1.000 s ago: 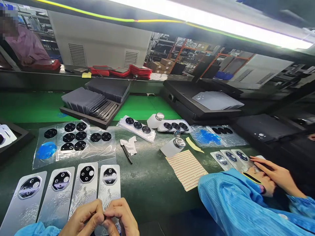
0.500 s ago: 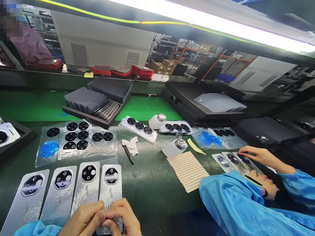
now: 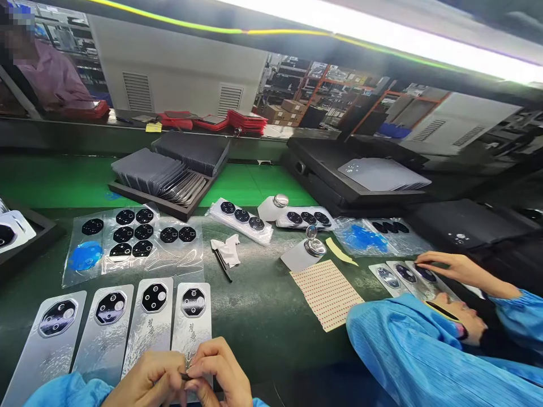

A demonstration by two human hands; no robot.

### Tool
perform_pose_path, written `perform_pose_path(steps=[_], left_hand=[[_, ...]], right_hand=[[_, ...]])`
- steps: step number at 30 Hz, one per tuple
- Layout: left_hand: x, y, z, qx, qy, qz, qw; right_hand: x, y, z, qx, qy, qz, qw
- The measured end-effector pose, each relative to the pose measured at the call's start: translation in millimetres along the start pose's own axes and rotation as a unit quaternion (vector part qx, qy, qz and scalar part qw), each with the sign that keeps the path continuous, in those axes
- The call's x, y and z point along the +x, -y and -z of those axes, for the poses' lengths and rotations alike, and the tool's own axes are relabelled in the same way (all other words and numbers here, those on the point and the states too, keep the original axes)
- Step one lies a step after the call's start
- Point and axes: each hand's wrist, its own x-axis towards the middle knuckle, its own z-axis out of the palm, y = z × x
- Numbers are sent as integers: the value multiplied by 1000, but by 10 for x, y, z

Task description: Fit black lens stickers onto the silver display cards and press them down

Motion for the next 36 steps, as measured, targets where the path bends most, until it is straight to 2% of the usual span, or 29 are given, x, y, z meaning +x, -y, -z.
perform_pose_path(steps=[2,3,4,6,9,10,12,16,20,28,36], left_hand=[[-1,-2,39,120,-21,-84,989],[5,-6,73,193,-37,-118,973],[17,-9,115,269,-50,-147,951],[60,3,207,414,-58,-204,885],[152,77,324,545,-46,-306,780],[181,110,348,563,-41,-327,758],[228,169,373,579,-37,-350,736],[279,240,369,582,-43,-361,727],[304,280,360,571,-45,-359,737],[317,296,368,568,-24,-341,749],[325,274,367,576,-29,-342,742]], right_hand=[[86,50,133,-12,13,-7,1000],[138,70,197,-19,8,-12,1000],[197,84,256,-29,3,-18,999],[322,81,343,-58,-2,-29,998],[501,-20,386,-99,2,-53,994],[553,-76,381,-107,1,-62,992],[637,-202,360,-112,-4,-75,991],[722,-410,333,-85,7,-94,992],[718,-490,348,-64,15,-107,992],[691,-490,339,-64,33,-134,988],[704,-446,342,-120,54,-85,988]])
